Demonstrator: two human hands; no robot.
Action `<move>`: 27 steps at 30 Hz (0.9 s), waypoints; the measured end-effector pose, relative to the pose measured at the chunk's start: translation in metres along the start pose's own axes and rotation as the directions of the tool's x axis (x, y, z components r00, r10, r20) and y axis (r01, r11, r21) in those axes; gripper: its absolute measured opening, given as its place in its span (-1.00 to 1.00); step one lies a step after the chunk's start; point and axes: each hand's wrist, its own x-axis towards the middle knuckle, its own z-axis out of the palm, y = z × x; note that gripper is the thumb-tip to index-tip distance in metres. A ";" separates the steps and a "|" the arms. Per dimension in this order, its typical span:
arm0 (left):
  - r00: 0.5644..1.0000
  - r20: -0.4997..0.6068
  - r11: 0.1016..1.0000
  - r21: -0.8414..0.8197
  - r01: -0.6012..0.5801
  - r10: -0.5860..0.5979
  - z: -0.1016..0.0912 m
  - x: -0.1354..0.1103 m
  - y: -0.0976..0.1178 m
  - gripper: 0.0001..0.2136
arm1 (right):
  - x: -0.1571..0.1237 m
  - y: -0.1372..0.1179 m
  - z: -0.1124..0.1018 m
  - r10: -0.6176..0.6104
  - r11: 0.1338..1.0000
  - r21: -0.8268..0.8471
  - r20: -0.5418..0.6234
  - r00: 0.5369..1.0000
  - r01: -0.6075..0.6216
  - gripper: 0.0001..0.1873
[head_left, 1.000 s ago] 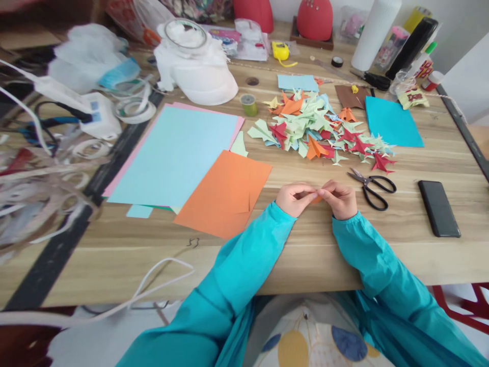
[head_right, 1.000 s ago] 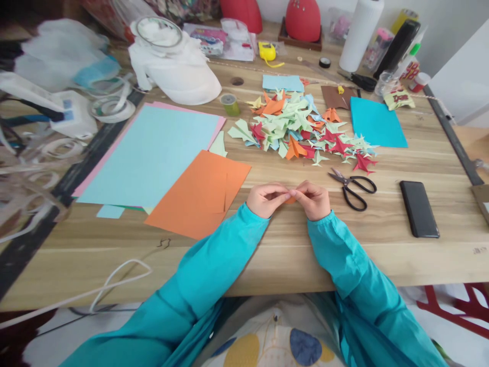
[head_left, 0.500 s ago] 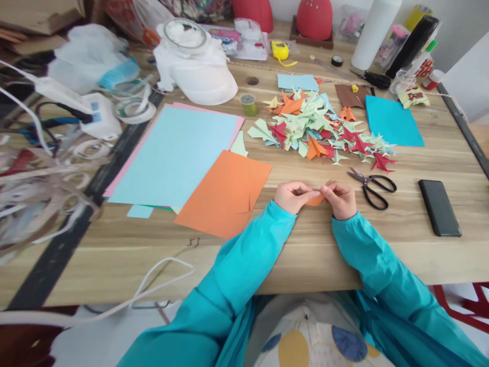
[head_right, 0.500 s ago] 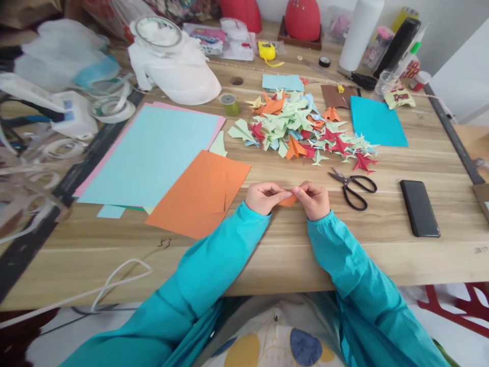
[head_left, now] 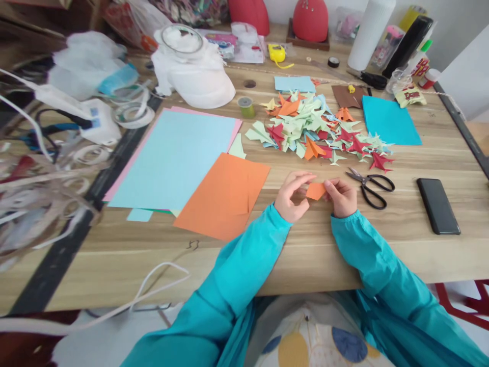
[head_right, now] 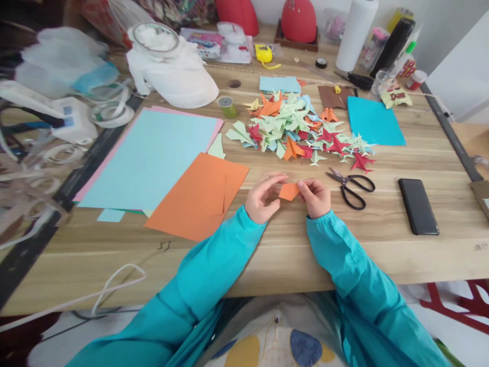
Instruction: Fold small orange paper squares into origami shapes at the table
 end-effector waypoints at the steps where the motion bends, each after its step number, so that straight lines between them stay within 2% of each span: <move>1: 0.998 0.003 0.994 0.086 -0.062 0.062 0.000 -0.001 -0.001 -0.56 | 0.000 0.000 0.000 0.007 1.000 0.011 -0.007 1.000 -0.007 -0.69; 5: 0.962 0.008 0.894 0.367 -0.255 0.272 -0.001 -0.003 -0.008 -0.67 | -0.001 0.002 0.001 0.030 0.999 0.016 0.004 1.000 -0.030 -0.70; 8: 0.947 0.027 0.848 0.437 -0.299 0.320 0.000 -0.002 -0.010 -0.80 | -0.002 0.002 0.000 0.027 1.000 -0.008 0.046 0.999 -0.027 -0.73; 11: 0.970 -0.028 0.903 0.371 -0.215 0.242 0.000 -0.001 -0.007 -0.87 | -0.003 0.001 -0.001 -0.038 0.999 -0.023 0.115 0.993 0.041 -0.76; 14: 0.995 -0.086 0.984 0.178 -0.026 0.042 0.000 0.001 -0.001 -0.88 | -0.004 -0.001 -0.001 -0.144 0.988 -0.020 0.209 0.967 0.152 -0.86; 17: 0.991 -0.071 0.992 0.061 0.114 -0.110 0.001 0.002 0.003 -0.87 | -0.004 -0.002 0.000 -0.210 0.977 0.016 0.238 0.948 0.212 -0.92; 23: 0.976 -0.125 0.983 -0.068 0.169 -0.177 0.002 0.003 0.002 -0.85 | -0.003 -0.001 0.000 -0.184 0.982 0.006 0.222 0.958 0.187 -0.95; 27: 0.972 -0.123 0.979 -0.064 0.193 -0.200 0.002 0.004 0.003 -0.90 | -0.002 -0.001 -0.001 -0.231 0.969 -0.028 0.237 0.944 0.244 -0.97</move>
